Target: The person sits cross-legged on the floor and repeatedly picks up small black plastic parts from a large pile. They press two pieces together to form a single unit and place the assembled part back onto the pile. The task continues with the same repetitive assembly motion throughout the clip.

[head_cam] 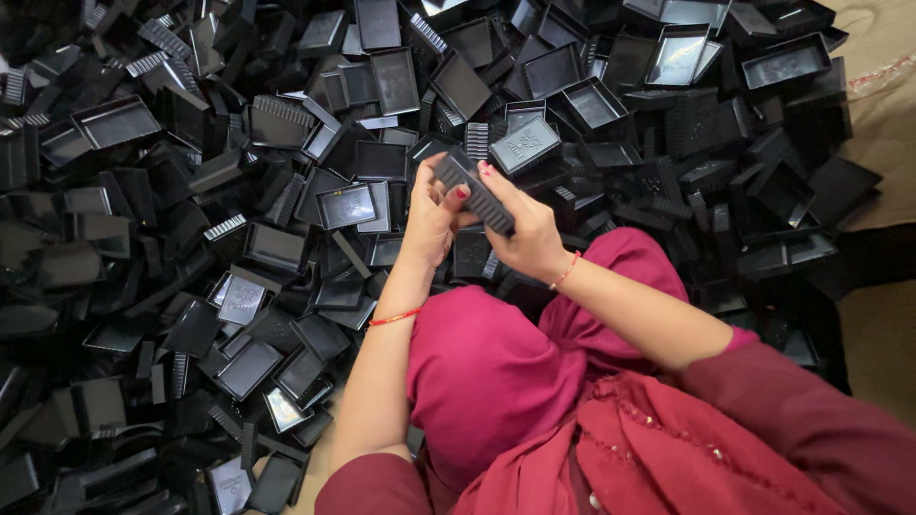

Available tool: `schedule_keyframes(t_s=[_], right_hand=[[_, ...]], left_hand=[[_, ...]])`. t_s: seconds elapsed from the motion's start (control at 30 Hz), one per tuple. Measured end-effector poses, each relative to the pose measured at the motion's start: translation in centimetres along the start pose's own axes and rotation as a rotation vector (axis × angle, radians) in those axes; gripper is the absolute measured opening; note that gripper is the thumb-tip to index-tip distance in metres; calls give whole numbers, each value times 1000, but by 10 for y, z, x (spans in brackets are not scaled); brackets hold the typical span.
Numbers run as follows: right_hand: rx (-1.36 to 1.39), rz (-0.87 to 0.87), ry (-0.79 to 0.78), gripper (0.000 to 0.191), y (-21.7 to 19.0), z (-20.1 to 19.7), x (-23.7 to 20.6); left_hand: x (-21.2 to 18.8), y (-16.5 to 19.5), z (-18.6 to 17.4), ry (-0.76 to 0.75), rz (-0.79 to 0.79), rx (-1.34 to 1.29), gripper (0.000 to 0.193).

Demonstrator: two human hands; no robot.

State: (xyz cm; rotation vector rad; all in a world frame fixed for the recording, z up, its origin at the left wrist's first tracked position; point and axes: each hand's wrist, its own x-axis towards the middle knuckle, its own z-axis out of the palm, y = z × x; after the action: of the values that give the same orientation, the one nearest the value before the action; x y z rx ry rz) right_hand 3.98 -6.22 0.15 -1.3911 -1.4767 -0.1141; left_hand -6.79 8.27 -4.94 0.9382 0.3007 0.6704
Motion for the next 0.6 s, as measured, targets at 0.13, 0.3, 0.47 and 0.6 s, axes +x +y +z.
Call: schedule_keyframes(t_s=[0.13,0.3,0.47,0.6], right_hand=[[193,326,-135,48,1,-3,-12],[354,626,-378,28,0,-8,-31],[411,766,-441,27,-7,-66,11],[168,647,176,25,-4,-194,62]], left_hand=[[5,4,0,45,505,589,49],[2,9,1,189,407,1033,60],[8,6,6,20,431,842,62],[16,10,-4,36,245,570,81]])
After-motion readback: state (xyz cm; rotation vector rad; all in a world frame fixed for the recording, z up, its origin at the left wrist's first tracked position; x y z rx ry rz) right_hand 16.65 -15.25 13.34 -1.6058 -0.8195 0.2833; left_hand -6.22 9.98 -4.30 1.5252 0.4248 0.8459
